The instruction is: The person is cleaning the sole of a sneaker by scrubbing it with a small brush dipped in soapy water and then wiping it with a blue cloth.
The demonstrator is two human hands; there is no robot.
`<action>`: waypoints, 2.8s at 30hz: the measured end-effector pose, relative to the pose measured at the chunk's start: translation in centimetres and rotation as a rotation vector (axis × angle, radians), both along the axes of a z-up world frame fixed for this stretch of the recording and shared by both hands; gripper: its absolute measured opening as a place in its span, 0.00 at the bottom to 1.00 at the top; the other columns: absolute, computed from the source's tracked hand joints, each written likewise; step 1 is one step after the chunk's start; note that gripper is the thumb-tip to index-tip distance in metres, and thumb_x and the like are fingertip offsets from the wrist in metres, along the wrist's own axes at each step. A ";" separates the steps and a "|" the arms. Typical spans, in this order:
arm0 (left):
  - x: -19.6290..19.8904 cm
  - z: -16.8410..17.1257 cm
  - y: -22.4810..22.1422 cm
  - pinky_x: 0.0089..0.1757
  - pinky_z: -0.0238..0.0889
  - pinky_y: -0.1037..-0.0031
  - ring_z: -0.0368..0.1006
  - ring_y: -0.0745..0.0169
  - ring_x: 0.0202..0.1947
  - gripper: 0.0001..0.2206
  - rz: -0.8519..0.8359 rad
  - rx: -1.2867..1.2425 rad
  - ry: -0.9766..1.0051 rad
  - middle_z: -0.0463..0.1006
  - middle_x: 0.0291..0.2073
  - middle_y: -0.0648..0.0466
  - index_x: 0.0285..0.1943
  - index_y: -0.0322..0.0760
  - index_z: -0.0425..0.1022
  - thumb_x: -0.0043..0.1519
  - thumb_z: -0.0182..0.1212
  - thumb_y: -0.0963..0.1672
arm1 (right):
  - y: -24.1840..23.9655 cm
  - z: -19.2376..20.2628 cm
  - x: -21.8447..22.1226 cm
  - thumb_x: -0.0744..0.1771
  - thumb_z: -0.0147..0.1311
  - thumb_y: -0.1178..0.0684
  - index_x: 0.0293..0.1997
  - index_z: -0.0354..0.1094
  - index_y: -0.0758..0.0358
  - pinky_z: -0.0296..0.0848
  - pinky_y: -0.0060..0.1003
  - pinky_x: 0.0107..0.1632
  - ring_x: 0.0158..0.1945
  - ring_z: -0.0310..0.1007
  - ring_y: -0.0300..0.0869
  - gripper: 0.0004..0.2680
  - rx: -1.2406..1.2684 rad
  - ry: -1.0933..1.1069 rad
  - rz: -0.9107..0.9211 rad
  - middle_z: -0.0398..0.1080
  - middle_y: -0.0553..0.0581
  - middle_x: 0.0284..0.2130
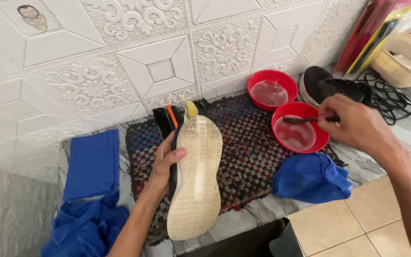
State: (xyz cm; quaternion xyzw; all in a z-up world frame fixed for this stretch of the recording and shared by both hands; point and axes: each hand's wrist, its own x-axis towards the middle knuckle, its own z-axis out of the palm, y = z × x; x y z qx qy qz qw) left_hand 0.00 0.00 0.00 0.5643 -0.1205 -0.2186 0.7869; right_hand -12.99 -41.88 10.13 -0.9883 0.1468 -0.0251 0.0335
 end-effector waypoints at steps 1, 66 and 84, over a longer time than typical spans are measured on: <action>-0.2 0.0 -0.1 0.46 0.74 0.65 0.82 0.53 0.47 0.39 -0.005 0.000 0.002 0.85 0.52 0.47 0.72 0.34 0.72 0.48 0.69 0.51 | -0.4 -1.0 -0.2 0.67 0.53 0.46 0.45 0.71 0.47 0.74 0.49 0.39 0.41 0.79 0.45 0.05 0.000 0.002 -0.005 0.74 0.46 0.45; -0.7 0.1 -0.9 0.46 0.75 0.68 0.76 0.65 0.48 0.37 -0.082 -0.191 -0.354 0.82 0.47 0.51 0.65 0.35 0.75 0.45 0.82 0.49 | 13.9 1.2 14.8 0.67 0.69 0.41 0.27 0.71 0.54 0.55 0.40 0.47 0.33 0.60 0.43 0.14 0.223 -0.732 1.182 0.64 0.45 0.20; 0.1 -0.8 -0.8 0.49 0.76 0.63 0.76 0.61 0.50 0.38 -0.091 -0.266 -0.406 0.82 0.48 0.47 0.64 0.32 0.74 0.41 0.82 0.44 | 18.1 3.2 9.7 0.69 0.65 0.37 0.25 0.62 0.51 0.56 0.37 0.44 0.33 0.60 0.42 0.18 0.173 -0.781 1.252 0.58 0.44 0.21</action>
